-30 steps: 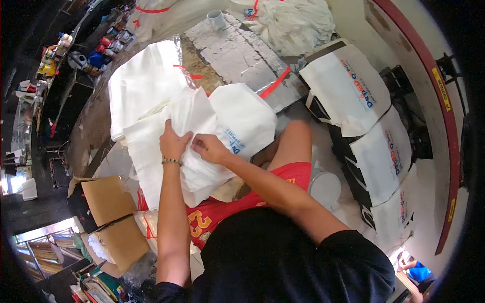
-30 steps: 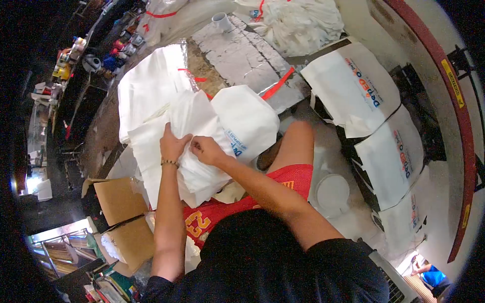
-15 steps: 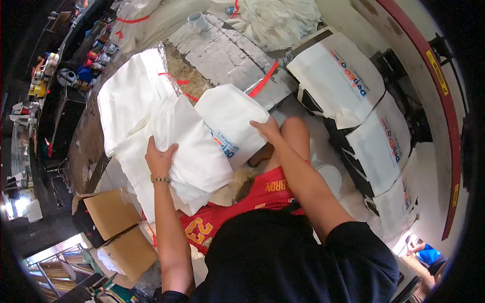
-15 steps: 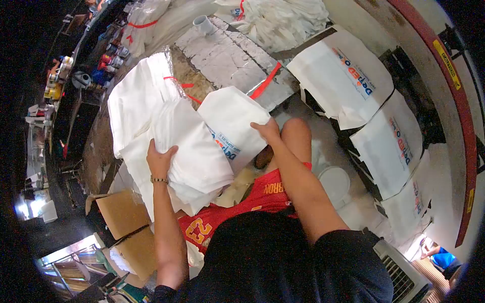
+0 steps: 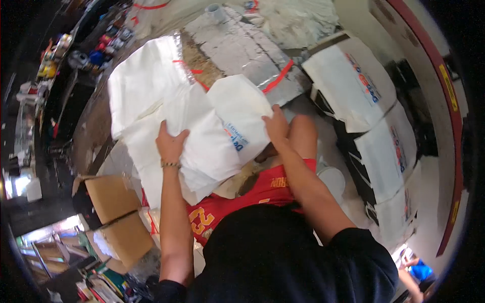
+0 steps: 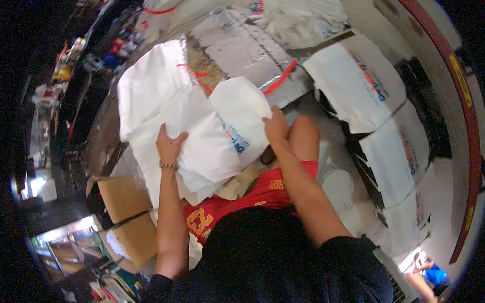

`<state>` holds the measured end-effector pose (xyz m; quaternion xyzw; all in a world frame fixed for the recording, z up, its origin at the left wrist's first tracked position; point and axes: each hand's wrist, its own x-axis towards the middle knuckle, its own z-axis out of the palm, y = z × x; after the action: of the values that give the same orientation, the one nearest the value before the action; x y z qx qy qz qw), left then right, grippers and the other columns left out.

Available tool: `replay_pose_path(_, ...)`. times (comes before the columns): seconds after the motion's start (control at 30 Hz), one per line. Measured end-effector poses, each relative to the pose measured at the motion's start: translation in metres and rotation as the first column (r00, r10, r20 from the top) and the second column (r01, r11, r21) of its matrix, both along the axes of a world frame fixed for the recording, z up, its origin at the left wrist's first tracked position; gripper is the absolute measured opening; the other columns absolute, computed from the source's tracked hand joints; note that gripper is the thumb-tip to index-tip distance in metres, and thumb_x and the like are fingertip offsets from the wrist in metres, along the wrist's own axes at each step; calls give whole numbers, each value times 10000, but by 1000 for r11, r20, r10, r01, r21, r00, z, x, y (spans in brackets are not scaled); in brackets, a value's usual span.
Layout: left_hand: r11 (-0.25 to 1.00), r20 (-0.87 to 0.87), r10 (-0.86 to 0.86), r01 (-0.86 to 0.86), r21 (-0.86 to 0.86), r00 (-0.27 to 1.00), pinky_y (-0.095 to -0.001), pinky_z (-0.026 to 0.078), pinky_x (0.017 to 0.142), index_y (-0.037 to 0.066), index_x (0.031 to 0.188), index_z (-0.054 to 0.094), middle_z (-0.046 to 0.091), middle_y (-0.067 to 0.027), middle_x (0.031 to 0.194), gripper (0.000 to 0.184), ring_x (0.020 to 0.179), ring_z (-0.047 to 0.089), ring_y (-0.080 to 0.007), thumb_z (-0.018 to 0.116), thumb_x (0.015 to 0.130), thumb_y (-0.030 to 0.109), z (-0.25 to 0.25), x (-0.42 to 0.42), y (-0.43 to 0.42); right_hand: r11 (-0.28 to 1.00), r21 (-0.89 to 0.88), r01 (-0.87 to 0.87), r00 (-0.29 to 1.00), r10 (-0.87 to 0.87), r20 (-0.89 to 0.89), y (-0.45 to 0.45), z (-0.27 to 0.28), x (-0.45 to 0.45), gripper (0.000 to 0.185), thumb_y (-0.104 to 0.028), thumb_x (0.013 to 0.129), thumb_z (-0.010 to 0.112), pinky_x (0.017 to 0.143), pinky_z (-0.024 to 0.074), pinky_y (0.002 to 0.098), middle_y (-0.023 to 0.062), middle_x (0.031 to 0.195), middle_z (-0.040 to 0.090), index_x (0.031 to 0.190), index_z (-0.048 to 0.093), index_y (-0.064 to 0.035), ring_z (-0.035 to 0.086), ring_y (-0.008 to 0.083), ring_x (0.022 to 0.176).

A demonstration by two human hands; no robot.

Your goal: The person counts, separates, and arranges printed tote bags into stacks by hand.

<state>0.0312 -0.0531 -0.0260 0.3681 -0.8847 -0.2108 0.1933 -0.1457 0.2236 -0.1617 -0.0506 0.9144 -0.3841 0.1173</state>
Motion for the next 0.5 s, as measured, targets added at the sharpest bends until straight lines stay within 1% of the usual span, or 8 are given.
replay_pose_path(0.03, 1000, -5, 1, -1, -14, 1000, -421, 538, 863, -36, 1271, 561, 686, -274, 1068, 781, 990, 674, -412, 852, 630, 302, -1, 1, 0, 999, 28, -15, 999, 14, 39, 0, 7, 1, 455, -222, 837, 721, 863, 480, 514, 224, 1098, 662, 1188, 475, -68, 624, 435, 1027)
replay_pose_path(0.07, 1000, 36, 9, -10, 23, 999, -408, 530, 886, -69, 1276, 548, 672, -283, 1104, 816, 1018, 669, -394, 861, 624, 308, 7, -1, 4, 998, 38, -57, 998, 56, 27, 0, 6, 2, 393, -257, 868, 685, 835, 482, 536, 225, 1083, 659, 1166, 501, -79, 624, 427, 1019)
replay_pose_path(0.1, 998, 76, 14, -19, 60, 997, -395, 521, 908, -101, 1280, 535, 658, -291, 1140, 851, 1047, 664, -377, 870, 617, 314, 18, -4, 9, 991, 99, -90, 994, 83, 70, -3, 23, 3, 351, -257, 880, 676, 791, 495, 531, 235, 1065, 655, 1146, 516, -92, 628, 419, 1011)
replay_pose_path(0.2, 989, 150, 62, -81, 120, 987, -409, 526, 889, -78, 1278, 548, 664, -290, 1117, 821, 1030, 666, -390, 854, 621, 309, 39, -11, 22, 916, 273, -294, 956, 287, 66, -3, 30, 0, 315, -256, 906, 649, 760, 510, 508, 229, 1069, 651, 1171, 570, -106, 639, 391, 987)
replay_pose_path(0.3, 989, 116, 51, -65, 129, 992, -454, 534, 851, 6, 1267, 561, 695, -270, 993, 731, 953, 671, -426, 818, 654, 308, 33, -9, 20, 950, 179, -255, 923, 294, -248, 7, 19, 2, 289, -256, 922, 628, 747, 523, 489, 225, 1083, 643, 1174, 635, -114, 645, 370, 951)
replay_pose_path(0.4, 985, 152, 89, -110, 134, 984, -456, 535, 850, 6, 1272, 556, 693, -271, 1005, 737, 957, 670, -426, 817, 653, 309, 31, -8, 19, 941, 174, -290, 874, 335, -352, 13, 20, 1, 288, -265, 920, 628, 743, 523, 483, 206, 1111, 639, 1156, 681, -109, 642, 372, 920)
replay_pose_path(0.5, 990, 118, 74, -87, 110, 990, -409, 535, 863, -67, 1280, 549, 684, -276, 1074, 813, 991, 681, -386, 849, 619, 298, 29, -7, 19, 970, 21, -241, 841, 219, -494, 11, -3, -3, 262, -268, 906, 642, 744, 508, 480, 184, 1114, 646, 1077, 695, -77, 634, 377, 946)
